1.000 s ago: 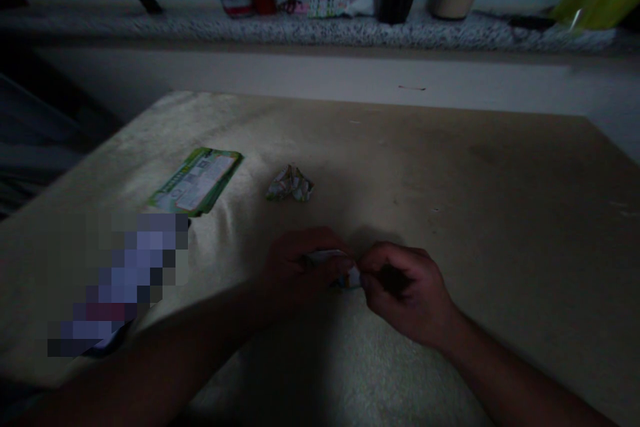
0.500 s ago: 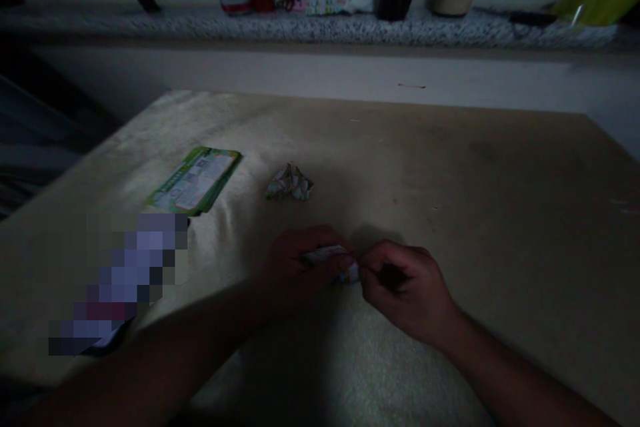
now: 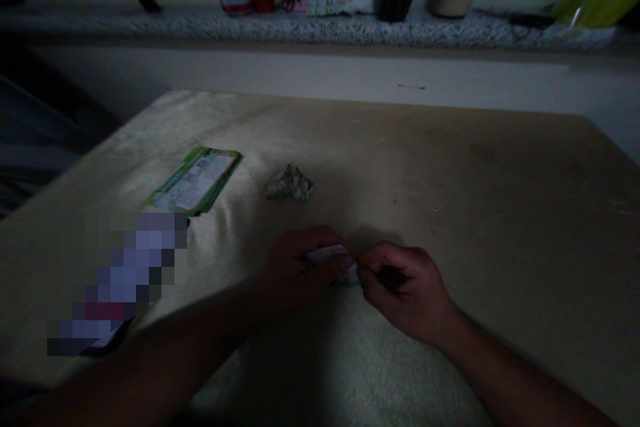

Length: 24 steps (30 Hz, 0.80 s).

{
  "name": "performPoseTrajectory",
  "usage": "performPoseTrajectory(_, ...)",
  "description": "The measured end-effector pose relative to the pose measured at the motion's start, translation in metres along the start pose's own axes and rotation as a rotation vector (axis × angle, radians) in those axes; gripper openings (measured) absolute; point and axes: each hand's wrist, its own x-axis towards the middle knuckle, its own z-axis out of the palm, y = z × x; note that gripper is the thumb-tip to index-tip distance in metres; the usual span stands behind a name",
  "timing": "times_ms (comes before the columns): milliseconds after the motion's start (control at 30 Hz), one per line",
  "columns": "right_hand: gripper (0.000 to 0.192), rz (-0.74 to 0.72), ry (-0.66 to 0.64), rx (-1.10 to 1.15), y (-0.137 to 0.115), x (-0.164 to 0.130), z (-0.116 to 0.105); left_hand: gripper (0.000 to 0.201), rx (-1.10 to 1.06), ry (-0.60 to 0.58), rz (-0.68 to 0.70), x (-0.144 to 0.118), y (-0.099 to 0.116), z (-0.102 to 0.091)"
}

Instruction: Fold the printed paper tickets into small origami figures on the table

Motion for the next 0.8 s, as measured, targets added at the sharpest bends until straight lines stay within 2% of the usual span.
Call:
performPoseTrajectory(200, 0.013, 0.025, -0.015, 0.013, 0.004, -0.0014, 0.0011, 0.019, -0.005, -0.013, 0.021, -0.0007, -0.0022, -0.0002)
performPoseTrajectory(367, 0.008, 0.034, -0.007, 0.058, 0.0063, -0.0008, 0.0023, 0.016, -0.019, -0.004, -0.013, 0.0009, -0.0007, -0.001)
performPoseTrajectory(667, 0.011, 0.042, -0.011, 0.036, 0.0041, -0.0012, 0.002, 0.017, 0.002, -0.026, -0.037, 0.0007, -0.0016, 0.0001)
performPoseTrajectory(800, 0.011, 0.079, -0.051, 0.043, 0.0066, -0.0018, 0.0023, 0.018, 0.042, -0.029, -0.055, 0.0007, -0.0033, 0.0004)
